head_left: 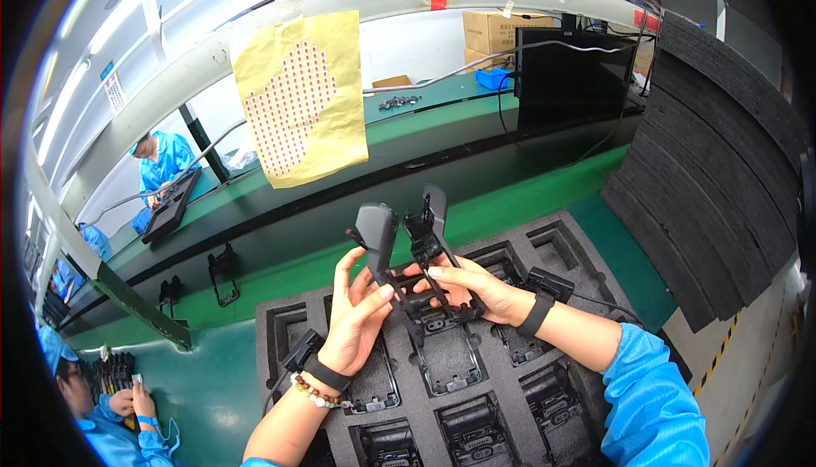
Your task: Inspecting and placing plastic device housings into a protective foam tray on an assembly line.
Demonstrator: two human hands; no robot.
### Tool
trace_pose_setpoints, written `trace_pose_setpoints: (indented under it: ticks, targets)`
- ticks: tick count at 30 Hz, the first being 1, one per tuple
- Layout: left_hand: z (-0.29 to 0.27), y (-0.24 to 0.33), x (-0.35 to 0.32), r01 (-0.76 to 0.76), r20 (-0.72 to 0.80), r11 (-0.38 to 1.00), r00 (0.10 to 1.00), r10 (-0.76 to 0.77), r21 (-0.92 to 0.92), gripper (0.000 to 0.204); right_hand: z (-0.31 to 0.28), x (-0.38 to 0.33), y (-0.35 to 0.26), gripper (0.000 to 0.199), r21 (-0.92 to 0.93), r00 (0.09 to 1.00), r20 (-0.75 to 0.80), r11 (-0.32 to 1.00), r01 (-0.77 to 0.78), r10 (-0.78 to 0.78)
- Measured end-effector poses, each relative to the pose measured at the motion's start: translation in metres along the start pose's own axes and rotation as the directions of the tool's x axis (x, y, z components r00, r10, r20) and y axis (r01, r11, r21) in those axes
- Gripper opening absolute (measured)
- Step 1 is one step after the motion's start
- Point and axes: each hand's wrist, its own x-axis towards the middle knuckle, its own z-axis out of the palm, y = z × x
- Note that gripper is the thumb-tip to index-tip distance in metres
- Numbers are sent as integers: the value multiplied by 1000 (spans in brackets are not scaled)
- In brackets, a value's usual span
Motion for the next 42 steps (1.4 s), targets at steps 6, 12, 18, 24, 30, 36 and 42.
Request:
trace_pose_setpoints:
  ticks: [6, 12, 18, 24, 30, 36, 42]
  targets:
    - [-13, -3, 7, 179, 24, 933, 983, -181, -312, 54, -2, 6, -3, 60, 288, 993, -80, 956, -58, 84]
    - [-11, -2, 8, 177, -52, 922, 977, -207, -345, 56, -15, 11, 6, 61, 332, 992, -65, 940, -77, 104]
    - [-12, -3, 8, 179, -60, 906, 974, -218, -384, 56, -14, 9, 5, 59, 318, 989, -92, 944, -85, 120]
    - [-16, -5, 8, 205, -32, 864, 969, -247, -459, 57, -13, 10, 6, 56, 343, 989, -107, 937, -61, 104]
    - [-17, -5, 8, 215, -9, 848, 968, -251, -484, 60, -13, 8, 6, 52, 352, 989, -105, 934, -61, 104]
    - [-18, -3, 7, 233, 46, 840, 969, -242, -490, 63, -12, 9, 6, 50, 359, 991, -99, 932, -44, 85]
    - [-18, 1, 7, 240, 110, 807, 970, -215, -539, 57, -13, 9, 8, 53, 324, 990, -99, 944, -62, 99]
